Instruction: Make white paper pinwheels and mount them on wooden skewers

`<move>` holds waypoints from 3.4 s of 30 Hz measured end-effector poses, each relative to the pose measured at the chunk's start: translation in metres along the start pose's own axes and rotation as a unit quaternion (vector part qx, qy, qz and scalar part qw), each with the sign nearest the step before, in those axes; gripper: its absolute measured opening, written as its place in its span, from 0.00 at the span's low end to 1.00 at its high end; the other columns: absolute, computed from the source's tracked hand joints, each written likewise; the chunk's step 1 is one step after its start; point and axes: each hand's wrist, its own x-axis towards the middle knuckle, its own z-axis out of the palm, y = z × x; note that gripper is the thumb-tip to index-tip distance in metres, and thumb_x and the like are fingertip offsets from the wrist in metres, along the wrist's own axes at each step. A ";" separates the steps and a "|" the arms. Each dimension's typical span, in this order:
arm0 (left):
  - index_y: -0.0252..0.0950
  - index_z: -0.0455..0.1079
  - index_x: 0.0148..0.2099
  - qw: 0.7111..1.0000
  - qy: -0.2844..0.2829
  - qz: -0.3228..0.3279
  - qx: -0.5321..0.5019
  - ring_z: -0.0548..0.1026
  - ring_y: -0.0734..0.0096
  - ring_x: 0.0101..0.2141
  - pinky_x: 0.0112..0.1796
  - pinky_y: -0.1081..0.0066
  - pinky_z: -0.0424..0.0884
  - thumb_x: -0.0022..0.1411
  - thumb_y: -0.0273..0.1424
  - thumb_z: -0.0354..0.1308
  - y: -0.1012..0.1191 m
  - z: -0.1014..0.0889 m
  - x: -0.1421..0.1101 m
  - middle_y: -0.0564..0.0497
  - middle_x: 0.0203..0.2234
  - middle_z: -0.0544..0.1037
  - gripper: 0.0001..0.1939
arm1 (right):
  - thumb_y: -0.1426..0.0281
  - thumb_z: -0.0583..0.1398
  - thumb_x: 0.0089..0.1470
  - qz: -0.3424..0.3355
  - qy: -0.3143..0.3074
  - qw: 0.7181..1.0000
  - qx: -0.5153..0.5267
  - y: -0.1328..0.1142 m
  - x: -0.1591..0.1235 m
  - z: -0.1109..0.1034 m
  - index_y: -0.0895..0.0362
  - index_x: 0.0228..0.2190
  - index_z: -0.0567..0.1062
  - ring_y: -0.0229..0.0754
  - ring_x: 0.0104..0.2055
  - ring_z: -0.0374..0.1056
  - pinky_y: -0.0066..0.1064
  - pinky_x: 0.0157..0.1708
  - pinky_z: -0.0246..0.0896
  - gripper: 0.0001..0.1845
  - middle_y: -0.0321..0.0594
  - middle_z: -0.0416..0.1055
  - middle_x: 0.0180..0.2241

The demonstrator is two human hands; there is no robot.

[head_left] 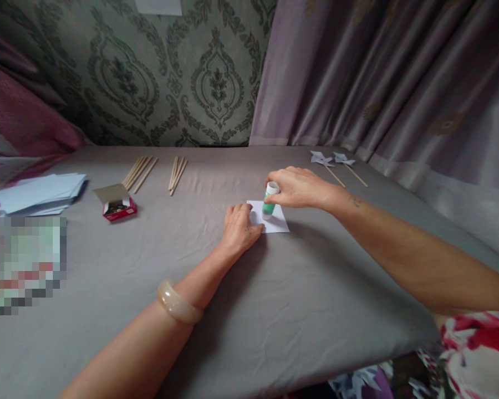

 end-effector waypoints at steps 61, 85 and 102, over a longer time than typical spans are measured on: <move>0.32 0.68 0.48 0.999 -0.037 -0.014 0.003 0.66 0.57 0.49 0.50 0.62 0.62 0.51 0.34 0.60 0.004 -0.008 0.002 0.43 0.46 0.73 0.21 | 0.61 0.62 0.51 -0.083 -0.050 0.995 -0.001 0.009 0.001 -0.011 0.57 0.41 0.76 0.49 0.43 0.70 0.32 0.37 0.60 0.17 0.48 0.75 0.41; 0.32 0.68 0.47 0.999 -0.047 -0.024 0.008 0.66 0.56 0.49 0.49 0.61 0.63 0.51 0.34 0.60 0.009 -0.014 0.003 0.42 0.46 0.72 0.20 | 0.58 0.59 0.55 -0.032 -0.015 0.999 -0.010 -0.004 0.007 -0.001 0.61 0.43 0.78 0.55 0.46 0.70 0.39 0.45 0.60 0.21 0.55 0.76 0.40; 0.33 0.69 0.45 1.000 -0.027 -0.013 -0.005 0.67 0.56 0.48 0.50 0.60 0.63 0.50 0.33 0.62 0.003 -0.008 0.003 0.43 0.44 0.74 0.19 | 0.59 0.56 0.57 -0.047 -0.024 0.998 -0.028 0.002 0.005 0.003 0.63 0.40 0.77 0.54 0.44 0.72 0.36 0.38 0.61 0.20 0.56 0.76 0.40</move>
